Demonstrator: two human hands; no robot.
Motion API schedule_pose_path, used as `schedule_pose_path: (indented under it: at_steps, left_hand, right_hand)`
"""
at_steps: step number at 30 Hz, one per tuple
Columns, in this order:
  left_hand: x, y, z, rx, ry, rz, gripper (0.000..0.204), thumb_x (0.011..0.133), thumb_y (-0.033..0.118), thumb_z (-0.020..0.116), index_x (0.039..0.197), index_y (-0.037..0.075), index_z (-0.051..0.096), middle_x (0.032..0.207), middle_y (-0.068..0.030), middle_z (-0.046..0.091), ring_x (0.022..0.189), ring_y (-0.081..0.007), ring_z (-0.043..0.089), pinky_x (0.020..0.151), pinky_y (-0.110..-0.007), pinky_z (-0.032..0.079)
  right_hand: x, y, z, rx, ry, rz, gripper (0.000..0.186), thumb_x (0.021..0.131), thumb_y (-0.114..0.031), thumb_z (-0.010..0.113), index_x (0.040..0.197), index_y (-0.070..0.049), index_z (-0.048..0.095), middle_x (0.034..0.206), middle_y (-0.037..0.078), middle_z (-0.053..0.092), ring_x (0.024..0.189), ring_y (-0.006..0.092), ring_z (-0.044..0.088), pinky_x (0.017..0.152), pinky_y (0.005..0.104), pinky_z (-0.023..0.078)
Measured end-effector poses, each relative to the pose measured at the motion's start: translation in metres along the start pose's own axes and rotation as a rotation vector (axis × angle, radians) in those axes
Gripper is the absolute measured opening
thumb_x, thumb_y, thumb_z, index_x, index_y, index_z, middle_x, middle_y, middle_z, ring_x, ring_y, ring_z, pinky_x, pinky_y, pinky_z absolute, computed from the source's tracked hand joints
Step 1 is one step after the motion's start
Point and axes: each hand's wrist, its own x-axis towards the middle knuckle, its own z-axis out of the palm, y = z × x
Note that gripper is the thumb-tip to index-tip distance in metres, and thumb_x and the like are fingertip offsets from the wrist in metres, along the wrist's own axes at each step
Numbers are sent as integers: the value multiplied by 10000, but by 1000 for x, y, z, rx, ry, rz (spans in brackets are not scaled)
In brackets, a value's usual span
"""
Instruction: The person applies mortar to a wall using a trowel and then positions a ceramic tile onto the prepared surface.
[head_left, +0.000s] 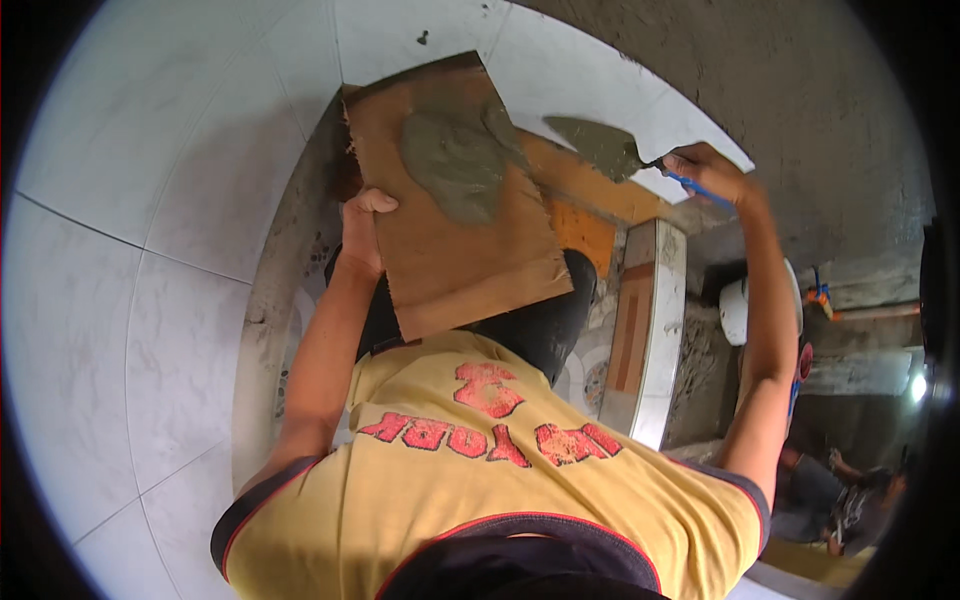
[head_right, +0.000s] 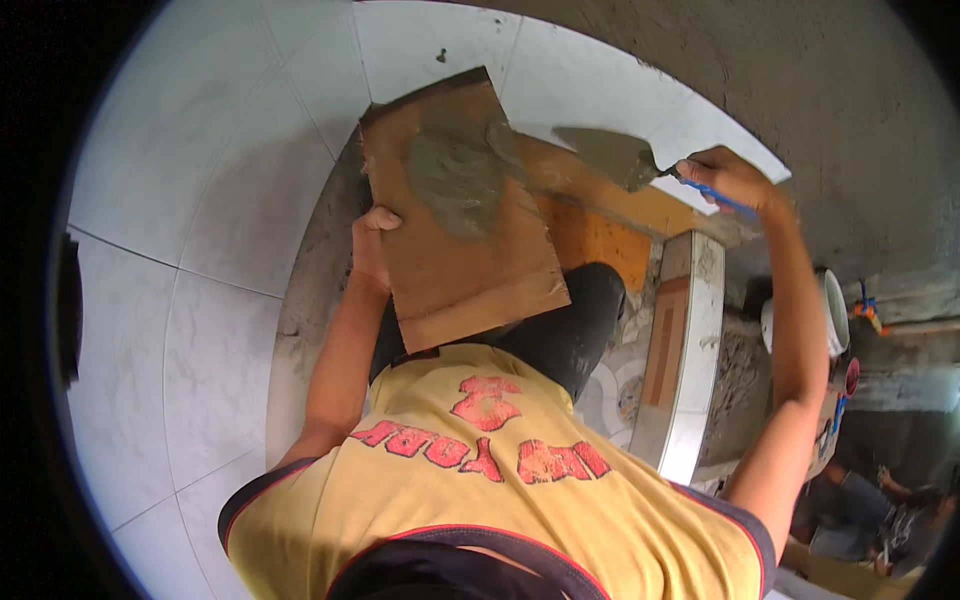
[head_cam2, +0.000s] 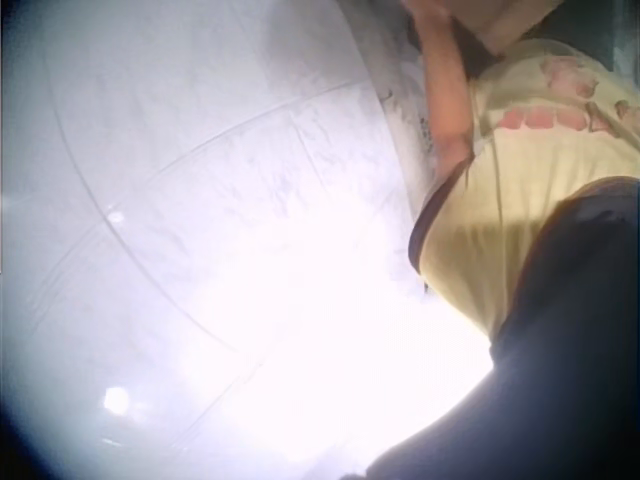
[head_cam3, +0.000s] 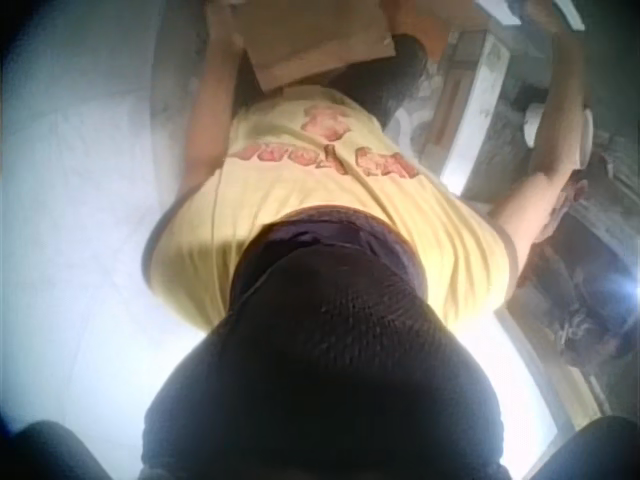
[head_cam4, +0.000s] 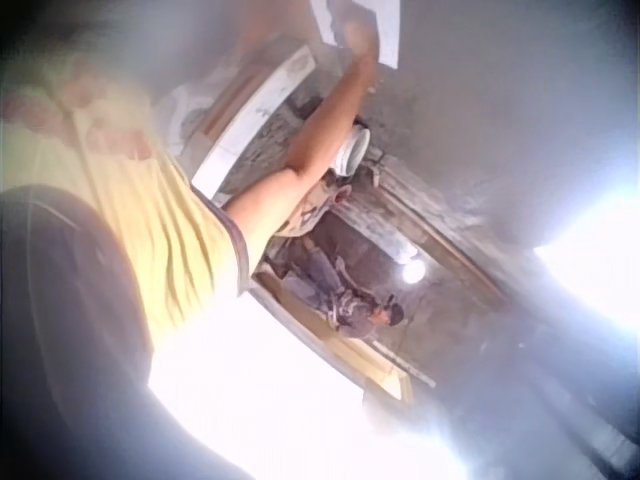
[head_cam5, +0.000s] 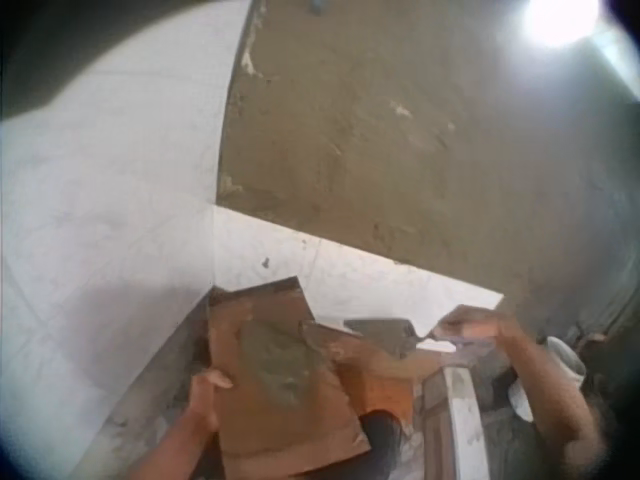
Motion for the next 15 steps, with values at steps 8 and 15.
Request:
schedule_pose_path:
  at_steps: [8,15]
  left_hand:
    - [-9,-12,42,-194,-36,-69,563,703,162,533,1232,-27,561,1123,-178,637,998,-338,643,931,-448,535]
    - [-24,4,-1,-65,-79,57,535,766,178,528,1253,-43,544,1157,-167,629,1048,-321,646,945,-430,541]
  right_hand:
    - [45,-55,175,408,523,-482,373,918,-68,652,1278,-4,580,964,55,665,752,118,602,645,283,506]
    - [87,21,225,170,610,-479,313,899,-183,715,1138,-16,602,798,143,676,677,207,643,637,379,512]
